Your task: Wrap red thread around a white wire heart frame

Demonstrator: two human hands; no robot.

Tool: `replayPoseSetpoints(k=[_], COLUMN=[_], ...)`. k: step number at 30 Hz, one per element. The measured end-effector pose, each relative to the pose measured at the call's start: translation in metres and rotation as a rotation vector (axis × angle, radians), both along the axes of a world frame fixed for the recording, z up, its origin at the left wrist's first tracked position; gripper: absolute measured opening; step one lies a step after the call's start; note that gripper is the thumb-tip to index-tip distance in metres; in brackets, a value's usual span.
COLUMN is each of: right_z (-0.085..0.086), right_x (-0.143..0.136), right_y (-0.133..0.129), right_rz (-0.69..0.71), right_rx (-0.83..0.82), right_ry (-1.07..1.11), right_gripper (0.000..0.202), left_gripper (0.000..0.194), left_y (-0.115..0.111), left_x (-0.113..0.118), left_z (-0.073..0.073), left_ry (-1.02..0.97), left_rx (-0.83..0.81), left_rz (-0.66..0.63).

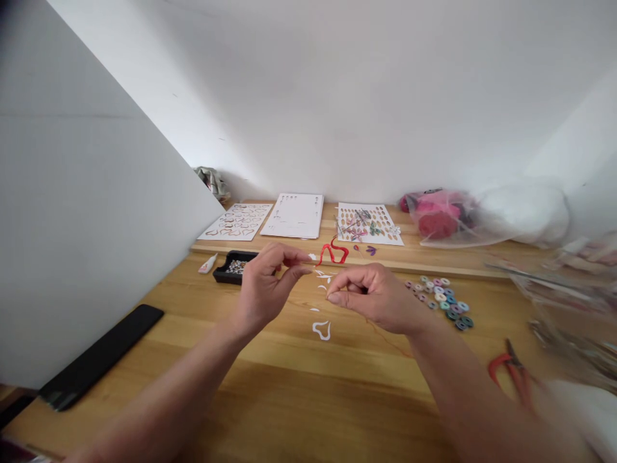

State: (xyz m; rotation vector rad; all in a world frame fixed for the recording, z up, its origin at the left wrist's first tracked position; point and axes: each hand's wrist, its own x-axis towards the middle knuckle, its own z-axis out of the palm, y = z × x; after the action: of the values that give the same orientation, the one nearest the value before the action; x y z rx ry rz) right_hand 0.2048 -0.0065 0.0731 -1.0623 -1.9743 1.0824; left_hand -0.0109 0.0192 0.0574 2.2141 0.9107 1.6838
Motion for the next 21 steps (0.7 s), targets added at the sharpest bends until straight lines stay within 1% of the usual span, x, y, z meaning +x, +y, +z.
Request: replayPoseSetpoints(k=[4, 8, 13, 17, 19, 21], right_z=[0.003, 0.002, -0.001, -0.001, 0.000, 0.001], right_x=[-0.001, -0.003, -0.005, -0.007, -0.009, -0.011], right_y=[-0.004, -0.006, -0.008, -0.011, -0.013, -0.014], right_rz=[0.008, -0.030, -0.097, -0.130, -0.140, -0.145], right_rx=[-0.002, 0.000, 0.045, 0.083, 0.105, 0.119], right_ry=[0.000, -0.037, -0.110, -0.184, -0.203, -0.209], right_gripper=[0.019, 0.019, 0.022, 0.025, 0.024, 0.024], left_gripper=[0.007, 0.008, 0.005, 0.004, 0.005, 0.008], left_y=[0.003, 0.007, 0.008, 0.008, 0.009, 0.010], left_x=[0.001, 0.002, 0.003, 0.003, 0.002, 0.000], left_z=[-0.006, -0.011, -0.013, -0.013, -0.013, -0.013], left_ry=[-0.034, -0.075, -0.075, -0.017, 0.051, 0.162], left_rx=[-0.064, -0.132, -0.138, -0.073, 0.004, 0.124], left_rz=[0.009, -0.008, -0.020, -0.007, 0.022, 0.076])
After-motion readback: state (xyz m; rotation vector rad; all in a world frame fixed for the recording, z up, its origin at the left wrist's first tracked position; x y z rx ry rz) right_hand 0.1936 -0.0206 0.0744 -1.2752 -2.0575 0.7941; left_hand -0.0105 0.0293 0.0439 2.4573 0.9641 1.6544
